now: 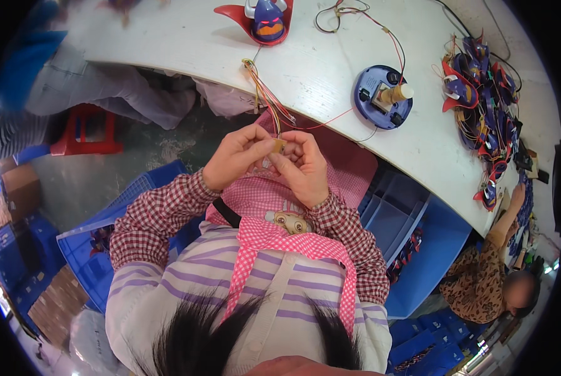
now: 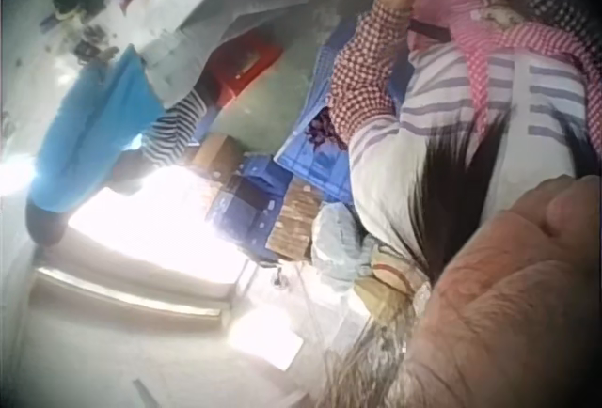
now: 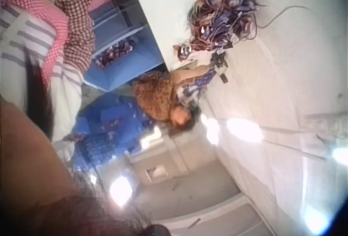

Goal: Assembling and testing electronic components and wiring onto decorative plastic bases at a workshop station.

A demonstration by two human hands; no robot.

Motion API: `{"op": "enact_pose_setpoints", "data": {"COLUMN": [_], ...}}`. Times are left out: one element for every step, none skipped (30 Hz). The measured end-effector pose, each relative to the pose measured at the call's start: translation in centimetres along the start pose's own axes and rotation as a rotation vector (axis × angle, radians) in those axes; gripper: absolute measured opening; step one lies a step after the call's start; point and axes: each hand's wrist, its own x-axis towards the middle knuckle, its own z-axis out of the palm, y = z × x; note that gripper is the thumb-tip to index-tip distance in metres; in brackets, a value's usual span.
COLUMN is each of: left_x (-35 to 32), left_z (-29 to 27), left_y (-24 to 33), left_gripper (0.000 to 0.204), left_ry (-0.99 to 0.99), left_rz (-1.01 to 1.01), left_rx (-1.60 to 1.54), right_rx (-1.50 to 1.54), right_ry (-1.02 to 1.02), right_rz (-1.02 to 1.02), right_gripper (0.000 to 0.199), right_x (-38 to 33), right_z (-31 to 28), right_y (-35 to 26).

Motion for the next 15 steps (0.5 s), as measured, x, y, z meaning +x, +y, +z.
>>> {"op": "enact_pose_setpoints", "data": {"left_x": [0.1, 0.1, 0.1, 0.1, 0.1, 0.1, 0.1, 0.1, 0.0, -0.1, -0.2, -0.2, -0.1, 0.4, 1.1], "left_z": [0.1, 0.2, 0.2, 0.2, 0.2, 0.2, 0.2, 0.2, 0.1, -0.1, -0.4, -0.6, -0.8, -1.0, -1.4], "left_y": [0.0, 0.1, 0.2, 0.2, 0.3, 0.4, 0.4, 0.5, 0.4, 0.1, -0.4, -0.9, -1.5, -2.2, -3.1], "left_gripper": [0.009, 0.009, 0.01, 0.01, 0.01, 0.01, 0.01, 0.01, 0.01, 0.01, 0.011, 0.012, 0.014, 0.02, 0.026], "left_ry": [0.003, 0.005, 0.006, 0.005, 0.014, 0.023, 0.032, 0.042, 0.044, 0.07, 0.096, 0.122, 0.148, 0.274, 0.403], "left_rz": [-0.001, -0.002, -0.003, -0.004, -0.004, -0.004, -0.004, -0.005, -0.003, 0.007, 0.016, 0.026, 0.037, 0.083, 0.129], "left_rx": [0.006, 0.012, 0.018, 0.019, 0.029, 0.039, 0.049, 0.059, 0.059, 0.059, 0.06, 0.06, 0.06, 0.07, 0.082], "right_rx": [-0.04, -0.08, -0.119, -0.118, -0.123, -0.127, -0.132, -0.137, -0.137, -0.071, -0.006, 0.06, 0.124, 0.124, 0.118], "right_ry": [-0.004, -0.006, -0.008, -0.007, -0.007, -0.007, -0.007, -0.007, -0.01, 0.011, 0.032, 0.052, 0.073, 0.066, 0.062], "right_rz": [-0.016, -0.033, -0.049, -0.05, -0.065, -0.081, -0.096, -0.111, -0.112, -0.07, -0.028, 0.013, 0.055, 0.053, 0.04], "right_gripper": [0.041, 0.039, 0.038, 0.038, 0.036, 0.035, 0.034, 0.032, 0.032, 0.032, 0.031, 0.03, 0.029, 0.029, 0.029], "right_x": [0.0, -0.1, -0.1, -0.1, -0.1, -0.2, -0.2, -0.2, -0.1, -0.1, -0.1, -0.1, -0.1, 0.0, 0.2], "right_z": [-0.2, -0.3, -0.4, -0.4, -0.3, -0.2, -0.2, -0.1, -0.1, -0.1, -0.1, -0.1, -0.1, -0.2, -0.3], "right_y": [0.2, 0.4, 0.5, 0.5, 0.4, 0.2, 0.1, 0.0, -0.1, -0.2, -0.2, -0.3, -0.3, -0.4, -0.5]}}
